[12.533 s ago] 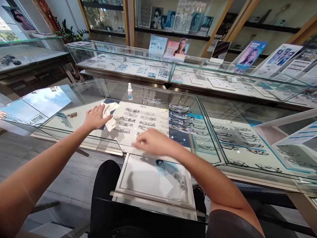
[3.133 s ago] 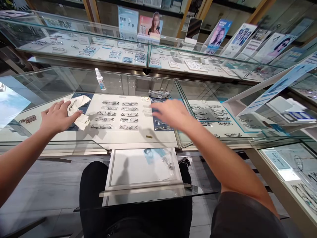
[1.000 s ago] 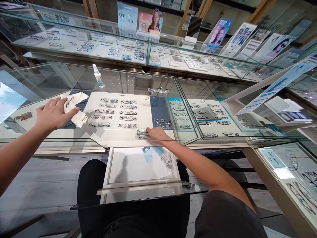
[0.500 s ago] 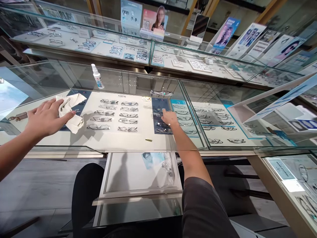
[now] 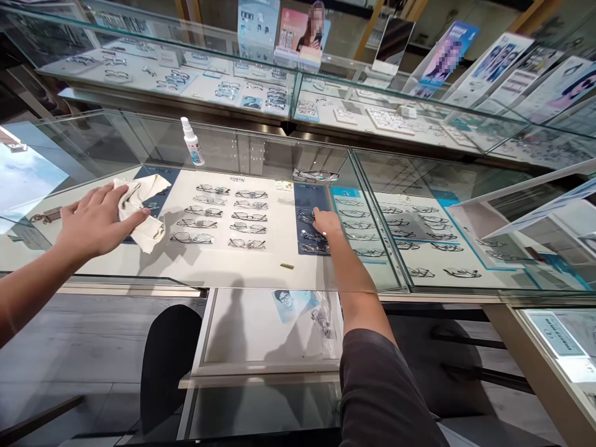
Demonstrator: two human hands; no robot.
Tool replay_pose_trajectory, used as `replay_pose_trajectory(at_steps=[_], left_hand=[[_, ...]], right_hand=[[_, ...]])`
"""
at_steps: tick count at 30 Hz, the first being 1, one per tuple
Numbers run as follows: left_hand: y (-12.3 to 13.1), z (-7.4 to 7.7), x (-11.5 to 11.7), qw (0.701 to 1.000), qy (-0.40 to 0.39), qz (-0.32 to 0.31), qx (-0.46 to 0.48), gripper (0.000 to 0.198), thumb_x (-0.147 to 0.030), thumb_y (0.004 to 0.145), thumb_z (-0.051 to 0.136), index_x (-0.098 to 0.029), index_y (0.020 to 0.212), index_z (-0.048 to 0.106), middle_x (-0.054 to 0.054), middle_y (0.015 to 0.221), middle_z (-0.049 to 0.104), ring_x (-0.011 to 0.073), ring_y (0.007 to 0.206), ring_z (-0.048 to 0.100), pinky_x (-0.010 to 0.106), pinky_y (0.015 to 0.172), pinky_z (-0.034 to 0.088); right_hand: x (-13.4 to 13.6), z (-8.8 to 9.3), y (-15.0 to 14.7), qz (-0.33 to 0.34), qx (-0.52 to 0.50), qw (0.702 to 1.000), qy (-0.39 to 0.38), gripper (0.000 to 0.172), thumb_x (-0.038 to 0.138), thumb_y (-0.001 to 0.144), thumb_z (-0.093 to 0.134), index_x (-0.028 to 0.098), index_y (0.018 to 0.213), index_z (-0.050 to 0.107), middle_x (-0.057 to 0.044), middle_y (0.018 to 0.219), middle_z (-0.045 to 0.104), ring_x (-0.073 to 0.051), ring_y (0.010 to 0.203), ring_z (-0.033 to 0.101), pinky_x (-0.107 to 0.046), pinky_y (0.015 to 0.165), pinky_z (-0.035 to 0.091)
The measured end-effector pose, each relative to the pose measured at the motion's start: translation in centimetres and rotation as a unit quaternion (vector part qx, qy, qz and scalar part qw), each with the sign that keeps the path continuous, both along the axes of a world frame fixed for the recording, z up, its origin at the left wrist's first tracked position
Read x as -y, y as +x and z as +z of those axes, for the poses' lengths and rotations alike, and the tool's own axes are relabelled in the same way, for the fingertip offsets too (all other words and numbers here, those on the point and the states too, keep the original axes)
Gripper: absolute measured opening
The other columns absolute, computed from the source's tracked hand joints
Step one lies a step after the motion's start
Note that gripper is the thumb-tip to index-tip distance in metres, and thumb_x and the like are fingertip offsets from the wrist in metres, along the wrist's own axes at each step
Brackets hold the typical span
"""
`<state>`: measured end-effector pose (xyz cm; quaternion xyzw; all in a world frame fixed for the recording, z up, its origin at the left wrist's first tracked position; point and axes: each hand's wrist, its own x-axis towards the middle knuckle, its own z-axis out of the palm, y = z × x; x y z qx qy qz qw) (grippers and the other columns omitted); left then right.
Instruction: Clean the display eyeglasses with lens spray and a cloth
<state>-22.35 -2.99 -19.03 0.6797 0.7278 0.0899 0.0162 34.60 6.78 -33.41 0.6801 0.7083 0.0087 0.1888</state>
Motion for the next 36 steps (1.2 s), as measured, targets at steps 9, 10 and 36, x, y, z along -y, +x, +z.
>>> replay_pose_trajectory(at_steps=[9,10,36], left_hand=[[0.2,0.1,0.1,1.0,0.001,0.0,-0.001,0.098,-0.082,0.1,0.025,-0.017,0.171,0.039,0.02,0.18,0.033,0.0403,0.169,0.027,0.072,0.13,0.025],[0.2,0.1,0.1,1.0,0.0,0.0,-0.001,0.098,-0.082,0.1,0.025,-0.016,0.171,0.039,0.02,0.18,0.033,0.0405,0.169,0.027,0.072,0.13,0.025],[0.2,-0.3,-0.4,1.0,0.003,0.0,0.002,0.095,-0.079,0.101,0.026,-0.017,0.17,0.04,0.021,0.18,0.033,0.0401,0.168,0.027,0.071,0.129,0.026]], right_hand=[[0.3,-0.3,0.6,-0.023,-0.016,0.999,0.016,0.034,0.025,0.108,0.043,0.013,0.138,0.054,-0.023,0.112,0.079,-0.031,0.096,0.075,-0.035,0.076,0.045],[0.5,-0.3,0.7,-0.024,-0.017,0.999,0.016,0.033,0.025,0.108,0.042,0.014,0.135,0.057,-0.022,0.113,0.079,-0.031,0.097,0.075,-0.035,0.076,0.044],[12.6,5.4,-11.6,0.014,-0.095,0.994,-0.053,0.036,0.024,0.11,0.04,0.012,0.129,0.069,-0.022,0.125,0.08,-0.029,0.109,0.078,-0.034,0.085,0.051]])
